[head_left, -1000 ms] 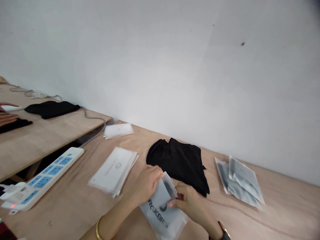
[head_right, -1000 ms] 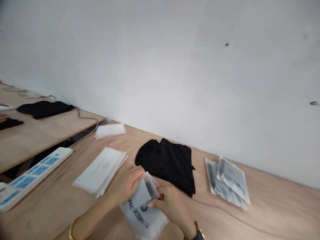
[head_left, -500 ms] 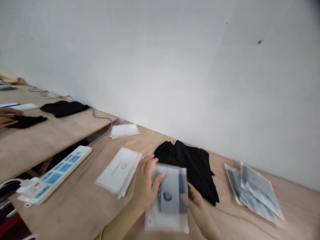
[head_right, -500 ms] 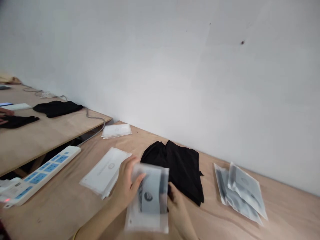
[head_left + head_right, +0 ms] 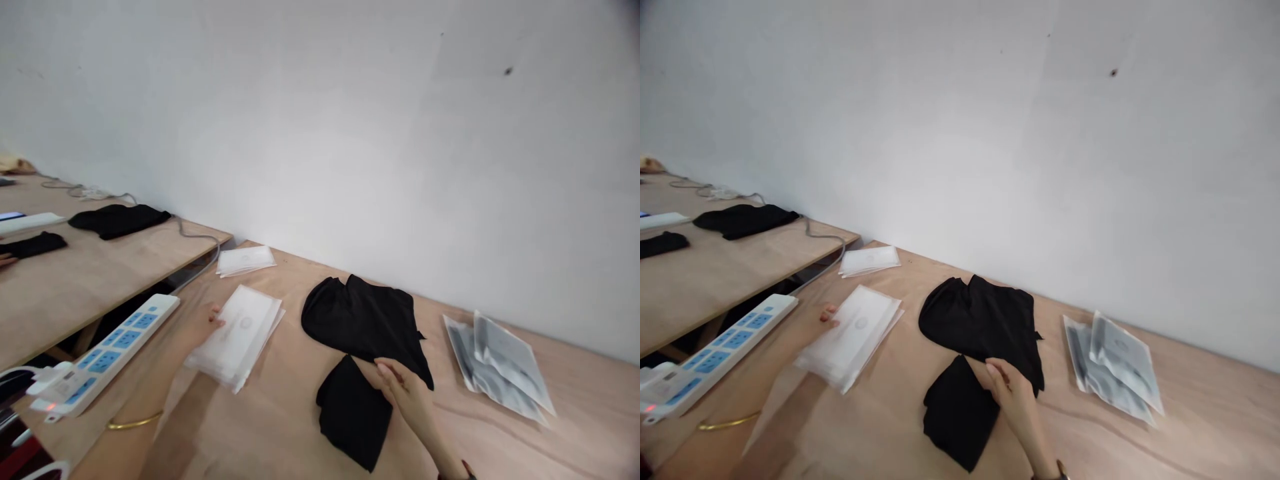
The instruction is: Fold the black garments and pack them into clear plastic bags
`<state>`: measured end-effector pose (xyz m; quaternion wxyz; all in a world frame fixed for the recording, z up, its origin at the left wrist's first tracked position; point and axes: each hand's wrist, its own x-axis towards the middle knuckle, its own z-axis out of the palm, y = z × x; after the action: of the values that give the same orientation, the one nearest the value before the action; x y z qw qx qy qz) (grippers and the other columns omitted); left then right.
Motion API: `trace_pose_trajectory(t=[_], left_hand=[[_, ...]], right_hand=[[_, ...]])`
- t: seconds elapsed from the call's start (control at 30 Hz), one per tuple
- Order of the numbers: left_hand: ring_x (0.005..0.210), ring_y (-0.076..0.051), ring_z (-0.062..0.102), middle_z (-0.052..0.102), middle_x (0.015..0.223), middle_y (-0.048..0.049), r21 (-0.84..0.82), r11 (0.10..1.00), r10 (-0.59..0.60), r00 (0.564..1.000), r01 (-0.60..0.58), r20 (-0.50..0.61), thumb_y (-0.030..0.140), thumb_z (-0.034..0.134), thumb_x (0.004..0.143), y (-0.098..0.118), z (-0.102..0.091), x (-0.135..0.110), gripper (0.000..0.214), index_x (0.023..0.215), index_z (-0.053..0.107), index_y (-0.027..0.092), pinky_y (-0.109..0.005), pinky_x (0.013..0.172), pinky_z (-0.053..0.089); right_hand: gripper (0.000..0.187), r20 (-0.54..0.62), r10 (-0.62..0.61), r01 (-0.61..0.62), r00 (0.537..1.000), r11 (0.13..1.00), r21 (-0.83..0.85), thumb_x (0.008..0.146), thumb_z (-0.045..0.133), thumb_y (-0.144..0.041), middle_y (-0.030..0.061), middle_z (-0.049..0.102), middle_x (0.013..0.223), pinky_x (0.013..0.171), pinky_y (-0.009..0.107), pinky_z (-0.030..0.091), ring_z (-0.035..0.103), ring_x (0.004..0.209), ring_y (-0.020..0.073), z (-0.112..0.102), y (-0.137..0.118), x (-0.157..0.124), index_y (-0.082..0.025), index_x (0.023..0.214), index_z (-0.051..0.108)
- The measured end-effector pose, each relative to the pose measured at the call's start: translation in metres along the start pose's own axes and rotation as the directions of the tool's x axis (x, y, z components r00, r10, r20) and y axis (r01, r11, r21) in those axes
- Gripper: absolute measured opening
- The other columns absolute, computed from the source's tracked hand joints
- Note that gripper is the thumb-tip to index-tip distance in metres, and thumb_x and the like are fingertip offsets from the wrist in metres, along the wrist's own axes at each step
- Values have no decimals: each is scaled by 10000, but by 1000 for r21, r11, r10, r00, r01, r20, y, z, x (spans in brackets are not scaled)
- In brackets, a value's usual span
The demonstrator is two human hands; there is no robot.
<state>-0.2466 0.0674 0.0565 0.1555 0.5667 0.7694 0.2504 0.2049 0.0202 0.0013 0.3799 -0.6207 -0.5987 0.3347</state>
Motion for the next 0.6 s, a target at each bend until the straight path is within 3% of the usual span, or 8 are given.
trace_pose_trajectory(t=[0.07,0.13,0.23,0.3,0.37,0.43,0.5,0.6], left_hand=[[862,-339,631,668,866,-135,97,994,49,998,-45,-37,117,632,697,-2,-1,5,279,969,584,77,-414,765,454],[1009,-378,587,630,1068,-206,146,982,134,988,-122,-77,136,610,736,10,8,-2,348,1074,569,70,-481,861,420],[1120,-299,545,602,1195,-140,39,951,305,952,-305,9,163,581,786,56,31,-29,338,1124,584,143,-422,975,384],[1144,-202,540,621,1203,-22,-110,871,490,862,-478,132,205,593,807,100,45,-54,303,1105,618,253,-308,1002,383],[1212,-222,484,571,1284,-26,-424,688,721,622,-589,306,256,651,791,144,55,-77,443,1224,564,291,-352,1037,344],[1062,-220,572,654,1107,-17,-569,606,794,455,-555,403,321,733,725,177,59,-94,483,1184,590,285,-353,973,387],[804,-166,610,667,843,15,-616,619,785,405,-488,468,366,764,681,192,58,-98,349,986,669,228,-270,784,451],[612,-103,532,590,652,48,-611,685,727,427,-397,538,385,759,672,183,54,-82,244,746,665,172,-184,557,377]], right_hand=[[344,34,-40,44,999,994,-104,763,571,-511,45,719,770,637,315,502,655,712,230,0,1,-1,-225,880,723],[216,70,-83,94,994,978,-184,725,629,-421,15,680,707,606,291,470,619,651,198,3,-4,-2,-241,788,730],[122,130,-123,146,984,972,-186,724,625,-317,-2,620,679,600,266,428,570,643,168,6,-24,-6,-215,675,670],[136,217,-167,191,962,977,-95,773,578,-304,-14,582,676,608,250,407,537,650,149,4,-47,-11,-204,685,606],[157,319,-221,233,922,972,1,821,537,-324,-33,530,654,591,233,380,490,629,129,-2,-73,-19,-207,719,557],[187,375,-260,258,890,965,56,855,507,-351,-46,488,636,563,223,349,444,600,114,-11,-94,-28,-211,735,535],[182,389,-244,245,888,968,48,864,505,-364,-58,466,601,540,221,327,416,566,108,-24,-105,-36,-217,768,552],[108,464,-146,175,874,984,-18,798,602,-335,-49,559,614,569,222,374,498,597,127,-55,-94,-40,-232,811,634]])
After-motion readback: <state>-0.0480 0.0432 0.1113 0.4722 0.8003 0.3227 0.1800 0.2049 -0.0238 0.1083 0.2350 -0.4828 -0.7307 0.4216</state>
